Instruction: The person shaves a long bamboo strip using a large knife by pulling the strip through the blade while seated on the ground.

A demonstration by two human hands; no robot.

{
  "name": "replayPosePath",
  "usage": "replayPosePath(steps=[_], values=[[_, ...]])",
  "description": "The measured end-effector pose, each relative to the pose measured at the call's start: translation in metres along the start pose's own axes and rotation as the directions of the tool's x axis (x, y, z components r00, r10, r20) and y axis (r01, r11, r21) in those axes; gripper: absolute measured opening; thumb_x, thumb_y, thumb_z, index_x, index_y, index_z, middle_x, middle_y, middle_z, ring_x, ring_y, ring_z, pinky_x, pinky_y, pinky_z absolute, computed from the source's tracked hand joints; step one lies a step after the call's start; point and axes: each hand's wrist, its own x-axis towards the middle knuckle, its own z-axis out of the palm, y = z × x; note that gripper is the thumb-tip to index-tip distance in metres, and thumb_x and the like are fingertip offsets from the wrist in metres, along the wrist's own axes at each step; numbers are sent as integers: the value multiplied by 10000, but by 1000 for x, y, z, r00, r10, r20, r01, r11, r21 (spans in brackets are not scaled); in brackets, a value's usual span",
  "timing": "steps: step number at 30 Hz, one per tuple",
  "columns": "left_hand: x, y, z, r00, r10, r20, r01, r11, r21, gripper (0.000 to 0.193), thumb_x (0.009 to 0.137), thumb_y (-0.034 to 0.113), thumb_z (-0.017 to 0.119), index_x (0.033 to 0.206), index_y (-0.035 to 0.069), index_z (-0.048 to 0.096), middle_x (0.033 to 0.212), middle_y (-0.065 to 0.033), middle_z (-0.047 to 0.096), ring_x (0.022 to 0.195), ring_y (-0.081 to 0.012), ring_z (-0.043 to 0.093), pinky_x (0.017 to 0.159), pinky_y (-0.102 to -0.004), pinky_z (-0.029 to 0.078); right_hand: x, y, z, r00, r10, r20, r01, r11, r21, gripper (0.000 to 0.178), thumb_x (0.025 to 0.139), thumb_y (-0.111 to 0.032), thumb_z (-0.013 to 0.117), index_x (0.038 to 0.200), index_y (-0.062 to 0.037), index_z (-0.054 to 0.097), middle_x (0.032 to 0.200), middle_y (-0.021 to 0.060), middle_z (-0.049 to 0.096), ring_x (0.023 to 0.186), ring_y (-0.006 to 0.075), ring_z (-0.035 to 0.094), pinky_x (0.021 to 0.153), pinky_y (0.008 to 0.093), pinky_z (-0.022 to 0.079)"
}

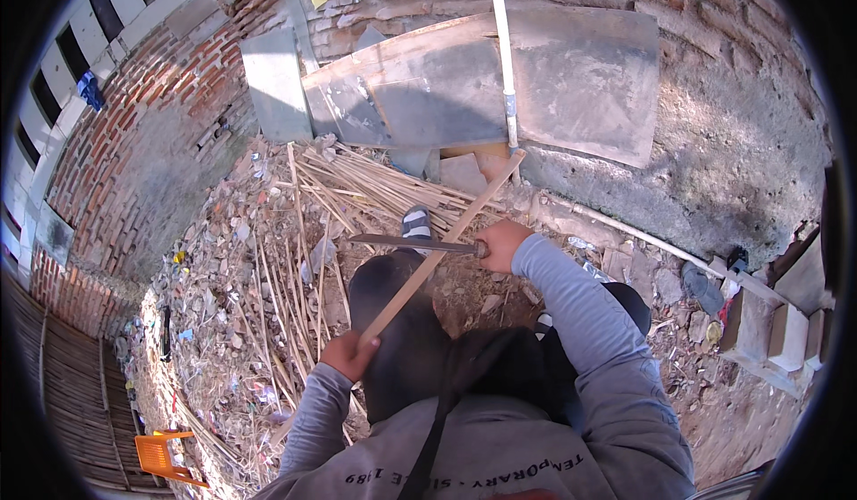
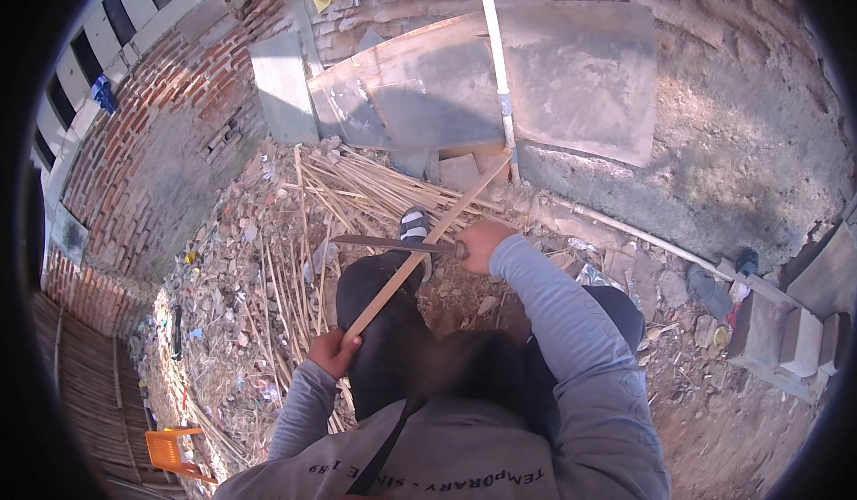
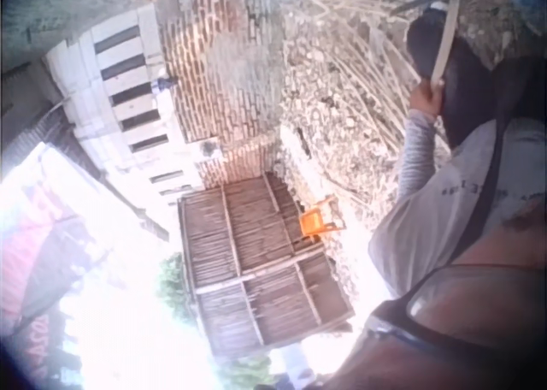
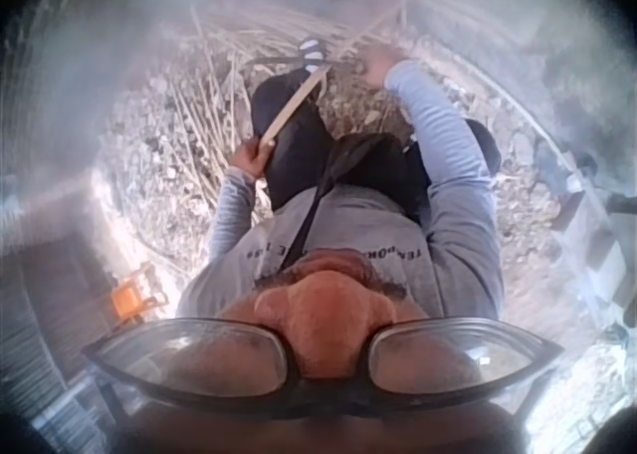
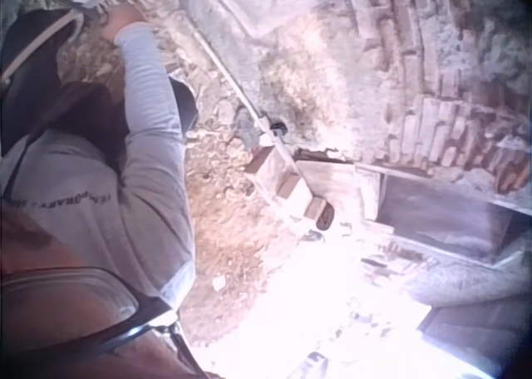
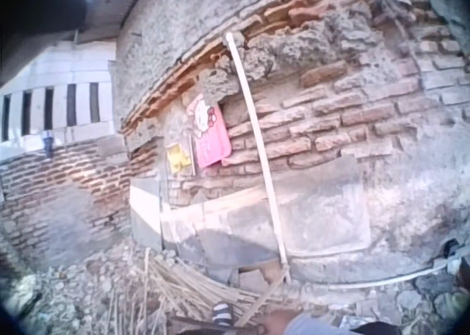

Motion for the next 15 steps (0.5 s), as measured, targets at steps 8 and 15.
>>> replayPosePath(steps=[8,15], values=[[2,10,-3,997,-59,59,59,998,16,467,892,467,564,867,2,605,760,-266,619,763,-454,616,689,-504,476,10,34,8,977,113,-182,-96,990,100,297,697,-277,677,892,-54,656,835,193,662,836,385,636,779,460,510],[0,8,-6,998,-44,54,43,999,25,458,892,454,572,865,-2,600,749,-275,614,760,-462,613,692,-506,479,4,20,0,987,80,-142,-71,996,62,282,705,-241,645,926,-68,669,900,200,667,898,377,634,831,450,511]])
